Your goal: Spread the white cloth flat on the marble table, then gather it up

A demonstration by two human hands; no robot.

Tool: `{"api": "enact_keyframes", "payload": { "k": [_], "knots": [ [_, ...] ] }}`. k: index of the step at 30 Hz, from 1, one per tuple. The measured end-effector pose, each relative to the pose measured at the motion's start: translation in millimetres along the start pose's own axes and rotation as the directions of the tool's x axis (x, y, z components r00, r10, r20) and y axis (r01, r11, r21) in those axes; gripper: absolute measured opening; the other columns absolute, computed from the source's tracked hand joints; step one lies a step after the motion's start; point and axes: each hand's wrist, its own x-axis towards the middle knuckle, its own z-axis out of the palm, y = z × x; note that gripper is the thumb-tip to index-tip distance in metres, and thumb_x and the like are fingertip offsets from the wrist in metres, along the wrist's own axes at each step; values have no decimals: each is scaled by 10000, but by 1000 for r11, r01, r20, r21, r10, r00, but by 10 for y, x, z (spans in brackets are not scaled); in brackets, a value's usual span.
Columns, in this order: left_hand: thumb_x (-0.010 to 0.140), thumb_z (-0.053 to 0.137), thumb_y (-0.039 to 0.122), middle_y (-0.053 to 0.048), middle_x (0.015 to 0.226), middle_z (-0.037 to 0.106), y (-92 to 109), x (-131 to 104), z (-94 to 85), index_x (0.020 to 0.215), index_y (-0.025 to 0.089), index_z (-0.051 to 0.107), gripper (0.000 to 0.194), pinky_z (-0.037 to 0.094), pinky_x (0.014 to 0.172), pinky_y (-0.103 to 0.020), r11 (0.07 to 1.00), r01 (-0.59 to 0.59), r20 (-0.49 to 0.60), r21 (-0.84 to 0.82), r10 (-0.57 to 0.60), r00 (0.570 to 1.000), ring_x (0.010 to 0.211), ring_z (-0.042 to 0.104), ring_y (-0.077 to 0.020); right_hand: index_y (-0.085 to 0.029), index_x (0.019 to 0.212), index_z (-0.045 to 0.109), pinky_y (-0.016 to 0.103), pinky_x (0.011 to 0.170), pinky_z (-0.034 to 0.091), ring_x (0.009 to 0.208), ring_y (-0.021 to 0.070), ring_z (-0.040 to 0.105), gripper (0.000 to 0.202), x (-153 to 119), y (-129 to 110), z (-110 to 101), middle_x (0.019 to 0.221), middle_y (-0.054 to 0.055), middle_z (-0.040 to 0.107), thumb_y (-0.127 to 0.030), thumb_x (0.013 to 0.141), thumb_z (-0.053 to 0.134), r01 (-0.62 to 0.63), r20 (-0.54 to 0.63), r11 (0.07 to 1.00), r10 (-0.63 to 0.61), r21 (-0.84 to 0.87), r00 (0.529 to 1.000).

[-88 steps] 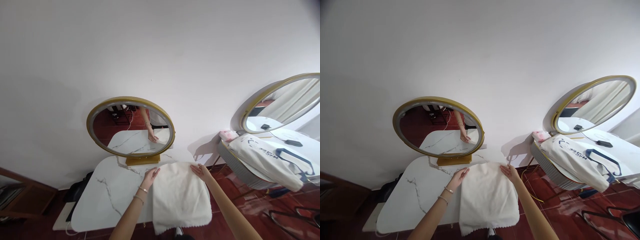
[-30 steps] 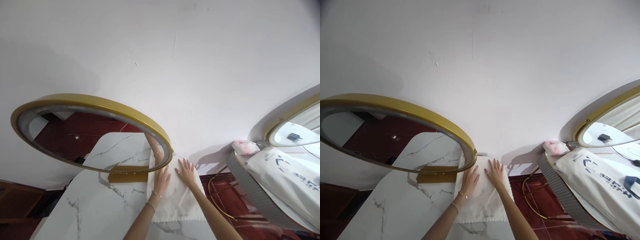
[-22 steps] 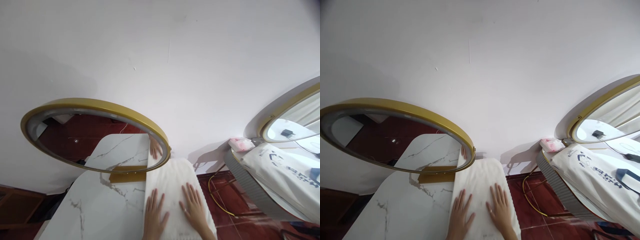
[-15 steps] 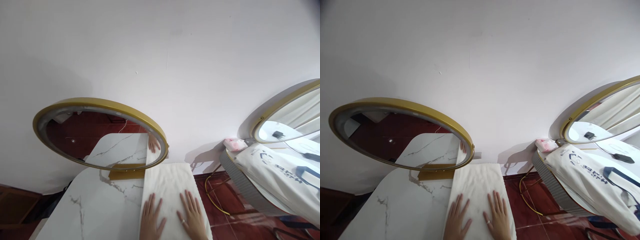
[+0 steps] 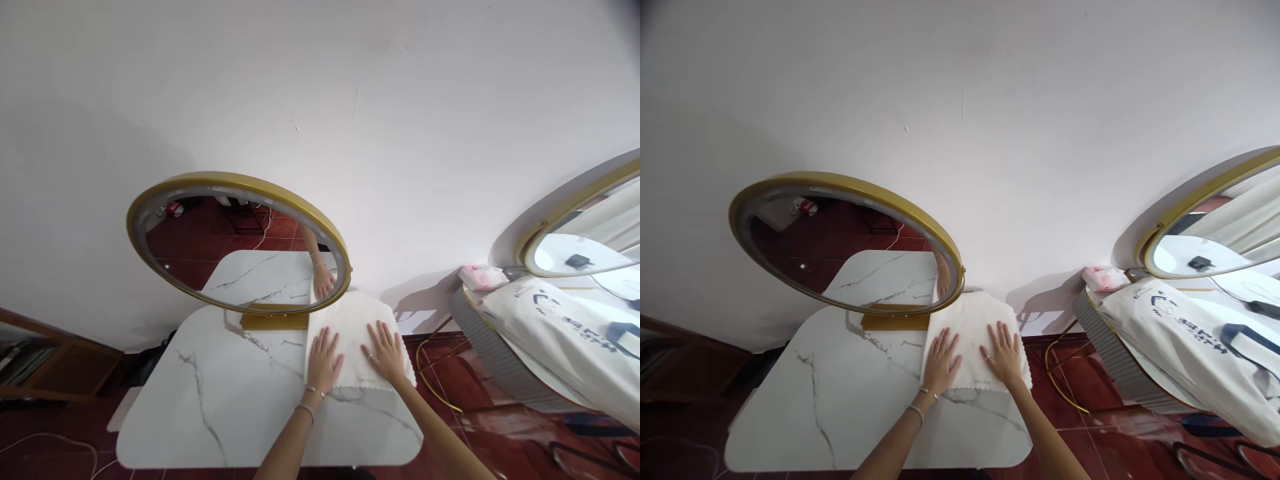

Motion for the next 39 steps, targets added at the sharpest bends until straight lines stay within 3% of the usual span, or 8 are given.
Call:
{"api": "enact_keyframes", "payload": {
  "k": [6, 10, 13, 19, 22, 27, 32, 39],
  "knots": [
    [900, 452, 383, -9, 1539, 214, 243, -891, -271, 1471, 310, 190, 632, 347, 1096, -417, 998, -22, 14, 50, 21, 1000, 1403, 254, -225, -284, 1491, 119, 551, 1110, 148, 1417, 288, 177, 758, -995, -141, -107, 1548, 90, 198, -607, 864, 397, 100, -148, 993, -89, 69, 985],
    [893, 459, 358, -3, 1528, 240, 299, -1319, -288, 1473, 324, 174, 647, 387, 1075, -436, 998, 7, 32, 55, -9, 999, 1389, 288, -236, -301, 1493, 81, 561, 1096, 184, 1409, 303, 204, 787, -1295, -264, -170, 1543, 88, 212, -600, 851, 423, 124, -181, 988, -106, 91, 978],
    [924, 399, 289, 9, 1525, 263, 239, -1210, -204, 1476, 340, 135, 614, 397, 1077, -460, 997, 49, -31, 53, -47, 998, 1381, 307, -217, -307, 1492, 90, 566, 1094, 184, 1406, 305, 213, 773, -1279, -303, -162, 1538, 83, 229, -599, 855, 416, 116, -201, 988, -94, 100, 975],
    [941, 349, 295, -5, 1550, 212, -30, -145, -46, 1479, 335, 129, 583, 366, 1099, -481, 989, 144, -153, -16, -145, 978, 1414, 214, -225, -294, 1450, 298, 522, 1084, 235, 1378, 285, 286, 689, -1203, -255, -116, 1501, 72, 329, -633, 858, 394, 100, -182, 991, -82, 90, 980],
    [916, 409, 316, -72, 1546, 219, -177, 142, 46, 1486, 242, 151, 630, 352, 1100, -489, 986, 167, -171, -18, -167, 971, 1417, 191, -256, -276, 1378, 430, 468, 1031, 324, 1300, 275, 399, 625, -1195, -212, -90, 1407, 73, 468, -632, 868, 374, 39, -186, 993, -18, 112, 982],
    [916, 405, 325, -107, 1552, 171, -381, 30, 139, 1489, 189, 100, 664, 296, 1126, -469, 980, 200, -198, 11, -194, 961, 1423, 171, -241, -230, 1380, 418, 464, 995, 363, 1183, 304, 480, 653, -965, -214, -19, 1244, 118, 570, -631, 867, 382, -8, -223, 987, 45, 161, 974],
    [917, 402, 310, -55, 1566, 103, -677, -199, -16, 1485, 275, 27, 681, 286, 1128, -475, 955, 296, -230, -12, -291, 929, 1424, 165, -230, -176, 1498, 76, 476, 1057, 307, 1361, 311, 291, 768, -460, -451, 104, 1489, 139, 323, -613, 901, 283, 74, -270, 984, -28, 163, 963],
    [917, 402, 301, -29, 1566, 103, -1599, -691, -390, 1479, 308, 32, 673, 326, 1102, -495, 949, 313, -243, 38, -295, 924, 1419, 178, -231, -141, 1498, 3, 496, 1095, 271, 1406, 294, 213, 728, -383, -1561, 336, 1532, 144, 222, -399, 919, 360, 214, -308, 965, -160, 149, 938]
  ]
}}
